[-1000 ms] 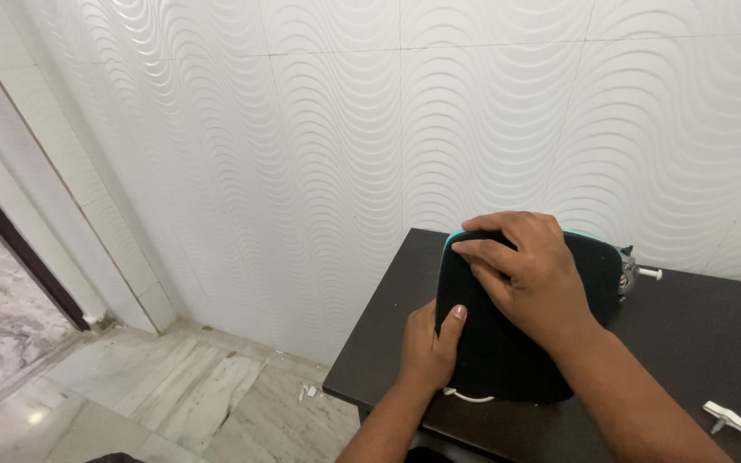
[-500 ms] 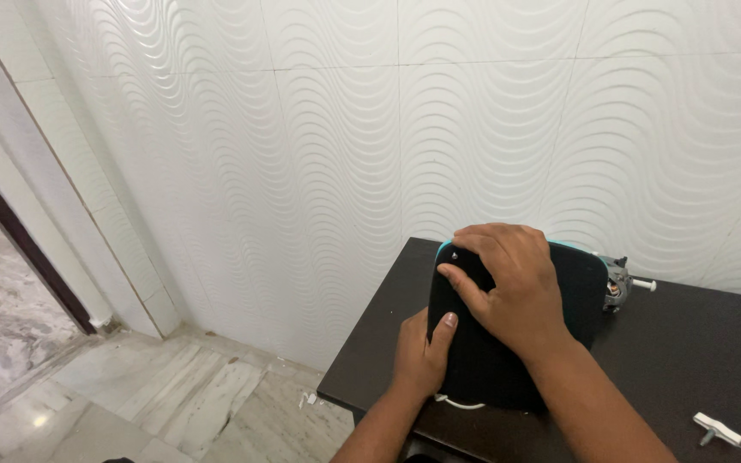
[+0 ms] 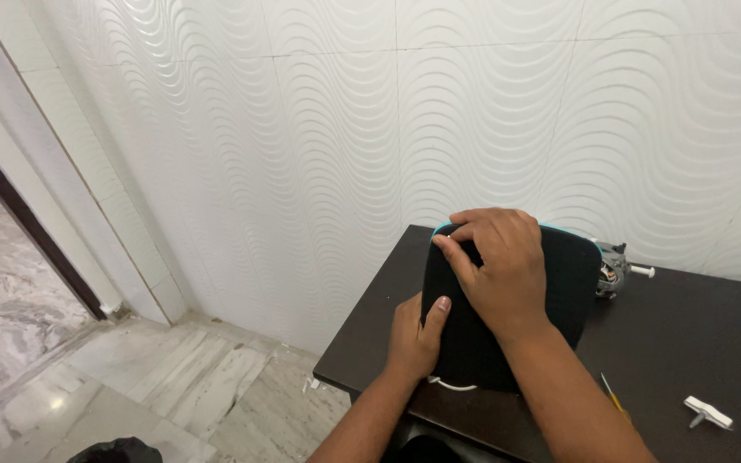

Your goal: The person assembles a teal and black fan base by inserting and tightening screws with a screwdriver. They handle the fan base, screws, and screwdriver, then attach the motor assembly to the base.

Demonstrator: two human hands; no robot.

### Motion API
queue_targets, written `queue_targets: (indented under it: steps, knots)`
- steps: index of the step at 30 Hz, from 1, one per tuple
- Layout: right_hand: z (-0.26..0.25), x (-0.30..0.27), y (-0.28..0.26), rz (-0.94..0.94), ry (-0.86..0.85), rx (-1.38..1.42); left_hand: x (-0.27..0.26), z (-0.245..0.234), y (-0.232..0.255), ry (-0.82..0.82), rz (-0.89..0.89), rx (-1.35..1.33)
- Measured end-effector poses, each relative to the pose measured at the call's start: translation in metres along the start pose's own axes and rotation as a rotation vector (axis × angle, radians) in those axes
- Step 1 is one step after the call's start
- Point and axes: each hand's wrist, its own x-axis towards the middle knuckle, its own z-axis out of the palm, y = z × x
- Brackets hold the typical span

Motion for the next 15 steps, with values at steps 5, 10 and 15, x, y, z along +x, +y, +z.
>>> queue_targets:
  steps: [5,10,15]
  knots:
    - [-0.006,0.004,0.001,-0.076,0.006,0.020,0.001,0.001,0.004,-0.005,0.020,-0.043]
    - [-0.016,0.000,0.002,-0.085,-0.013,0.017,-0.001,0.003,0.005,0.008,0.019,0.018]
    - [-0.015,-0.002,0.006,-0.034,-0.004,0.026,-0.003,0.004,0.003,0.008,-0.009,0.034]
